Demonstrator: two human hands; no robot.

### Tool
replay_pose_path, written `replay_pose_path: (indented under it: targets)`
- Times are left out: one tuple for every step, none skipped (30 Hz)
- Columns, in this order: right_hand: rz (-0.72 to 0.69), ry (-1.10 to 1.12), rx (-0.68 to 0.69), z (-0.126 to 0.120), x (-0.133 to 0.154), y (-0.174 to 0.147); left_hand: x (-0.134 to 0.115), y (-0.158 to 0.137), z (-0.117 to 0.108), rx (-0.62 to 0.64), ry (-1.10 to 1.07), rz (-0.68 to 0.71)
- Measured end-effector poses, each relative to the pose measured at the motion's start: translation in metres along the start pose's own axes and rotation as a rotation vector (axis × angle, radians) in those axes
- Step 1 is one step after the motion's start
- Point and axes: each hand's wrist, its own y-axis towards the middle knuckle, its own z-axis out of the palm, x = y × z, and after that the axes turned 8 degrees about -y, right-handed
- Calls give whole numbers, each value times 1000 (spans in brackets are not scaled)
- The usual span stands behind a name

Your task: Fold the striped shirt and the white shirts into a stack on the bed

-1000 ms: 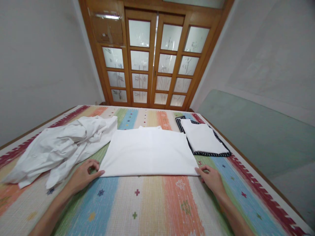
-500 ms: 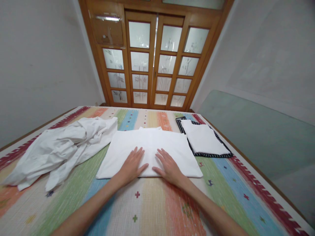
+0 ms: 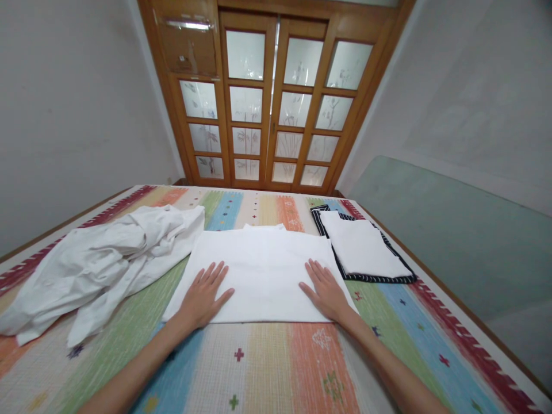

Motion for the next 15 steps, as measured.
replay_pose_path:
  targets:
    - [39,-10,2,2,-5,0,7,-1,0,0,11,-35]
    - [69,-17,9,4,-8,1,13,-1,-1,3,19,-63]
    - [93,-21,19,5,-8,2,16,0,-1,9,25,-86]
    - [111,-22,32,6,-7,4,17,1,0,16,28,-105]
    - [124,-18,45,6,-3,7,15,4,0,26,29,-124]
    - [129,-7,62,5,2,10,10,7,0,40,27,-144]
    - [120,13,81,4,9,15,3,11,0,61,21,-159]
    - [94,43,102,1,16,21,-7,16,0,87,8,-162]
    - [53,83,124,-1,24,28,-17,21,0,117,-10,-152]
    - [-2,130,146,-5,31,37,-30,26,0,148,-34,-119]
    - [-63,178,166,-8,39,48,-43,30,1,172,-61,-70]
    - [-124,220,182,-11,45,59,-56,33,2,185,-85,-11]
    - [-179,251,194,-14,51,72,-70,35,4,188,-105,56]
    - [-218,266,199,-16,56,86,-84,36,7,179,-120,126]
    - [-246,269,198,-17,61,100,-96,35,10,167,-128,195]
